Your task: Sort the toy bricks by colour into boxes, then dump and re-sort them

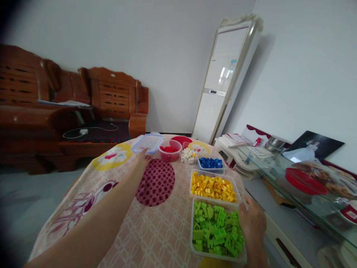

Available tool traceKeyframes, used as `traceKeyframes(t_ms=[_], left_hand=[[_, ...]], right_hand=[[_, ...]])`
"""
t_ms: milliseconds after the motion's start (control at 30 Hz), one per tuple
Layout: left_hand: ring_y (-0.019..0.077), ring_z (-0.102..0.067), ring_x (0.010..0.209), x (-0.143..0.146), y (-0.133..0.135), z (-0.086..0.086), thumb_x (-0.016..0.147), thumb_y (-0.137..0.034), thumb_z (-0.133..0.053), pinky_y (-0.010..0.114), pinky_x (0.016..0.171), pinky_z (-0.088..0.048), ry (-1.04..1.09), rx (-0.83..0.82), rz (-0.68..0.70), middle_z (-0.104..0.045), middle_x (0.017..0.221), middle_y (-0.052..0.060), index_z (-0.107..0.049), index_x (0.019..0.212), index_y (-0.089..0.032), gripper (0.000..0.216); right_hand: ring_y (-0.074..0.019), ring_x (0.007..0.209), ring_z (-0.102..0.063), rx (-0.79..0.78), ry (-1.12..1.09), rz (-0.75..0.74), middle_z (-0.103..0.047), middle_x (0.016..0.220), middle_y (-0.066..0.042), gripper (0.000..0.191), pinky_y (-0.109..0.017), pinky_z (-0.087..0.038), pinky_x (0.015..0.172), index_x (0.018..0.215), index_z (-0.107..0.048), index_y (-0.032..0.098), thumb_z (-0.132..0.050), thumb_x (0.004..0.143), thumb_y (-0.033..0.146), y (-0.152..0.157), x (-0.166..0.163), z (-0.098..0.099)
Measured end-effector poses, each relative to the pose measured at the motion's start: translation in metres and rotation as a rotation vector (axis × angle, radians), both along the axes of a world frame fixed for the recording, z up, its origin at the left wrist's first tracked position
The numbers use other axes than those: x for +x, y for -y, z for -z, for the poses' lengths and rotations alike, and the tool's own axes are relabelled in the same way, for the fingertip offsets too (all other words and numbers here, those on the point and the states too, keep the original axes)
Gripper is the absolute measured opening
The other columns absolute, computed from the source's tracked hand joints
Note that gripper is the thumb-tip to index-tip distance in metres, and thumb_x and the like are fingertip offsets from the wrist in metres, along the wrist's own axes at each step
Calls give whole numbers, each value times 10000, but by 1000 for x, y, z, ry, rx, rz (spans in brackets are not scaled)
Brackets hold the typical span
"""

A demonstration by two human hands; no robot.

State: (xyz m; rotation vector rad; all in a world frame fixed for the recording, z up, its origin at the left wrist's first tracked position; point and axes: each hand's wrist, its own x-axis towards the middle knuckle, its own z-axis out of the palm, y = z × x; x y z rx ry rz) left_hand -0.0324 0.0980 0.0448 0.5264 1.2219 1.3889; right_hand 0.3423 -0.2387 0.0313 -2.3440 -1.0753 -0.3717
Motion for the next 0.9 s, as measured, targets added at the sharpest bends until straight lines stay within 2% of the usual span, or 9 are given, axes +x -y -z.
traceKeyframes(t_ms=[167,300,433,600,667,800,900], left_hand=[[141,-600,639,-1,-17,-12,886,-341,-482,235,589,-488,-33,-61,-26,-573,683,3,-572,981,-178,210],[166,-548,615,-7,-24,-14,883,-338,-424,284,580,-470,-209,-93,57,-491,591,1,-569,851,-181,216],[156,-525,656,-9,-25,-12,891,-312,-382,290,633,-468,-279,-49,103,-464,591,-7,-522,795,-197,206],[137,-528,718,-14,-18,-9,862,-301,-430,254,674,-468,-356,-2,146,-480,623,-21,-469,792,-201,128],[132,-541,708,-20,-11,-8,856,-295,-430,246,670,-478,-270,-16,76,-492,633,-21,-471,823,-201,108],[121,-573,642,-39,14,-2,798,-240,-494,234,633,-505,119,-63,-122,-550,682,-5,-502,905,-192,117],[123,-592,621,-55,42,4,750,-204,-538,219,586,-508,224,-36,-142,-597,739,14,-535,931,-180,182]], right_hand=[[-301,876,-654,-9,16,-22,-715,1054,-175,588,-402,-483,787,1118,-698,110,-351,797,461,1,2,5],[-303,884,-661,-41,-17,-35,-713,1081,-172,614,-399,-480,793,1142,-690,108,-349,800,487,2,3,6],[-312,926,-665,-68,-43,-37,-719,1078,-160,618,-396,-477,804,1151,-690,113,-353,790,485,1,2,7],[-300,913,-671,-77,-56,-40,-723,1070,-145,595,-383,-484,790,1139,-694,132,-349,799,478,2,2,7],[-289,887,-674,-80,-66,-40,-726,1060,-137,582,-373,-486,778,1140,-693,144,-355,801,475,2,2,6],[-291,880,-671,-134,-68,-23,-725,1052,-129,577,-377,-480,771,1176,-674,152,-335,823,455,1,1,4],[-293,932,-668,-238,-70,8,-712,1091,-142,589,-376,-479,792,1267,-619,138,-322,850,428,3,1,1]])
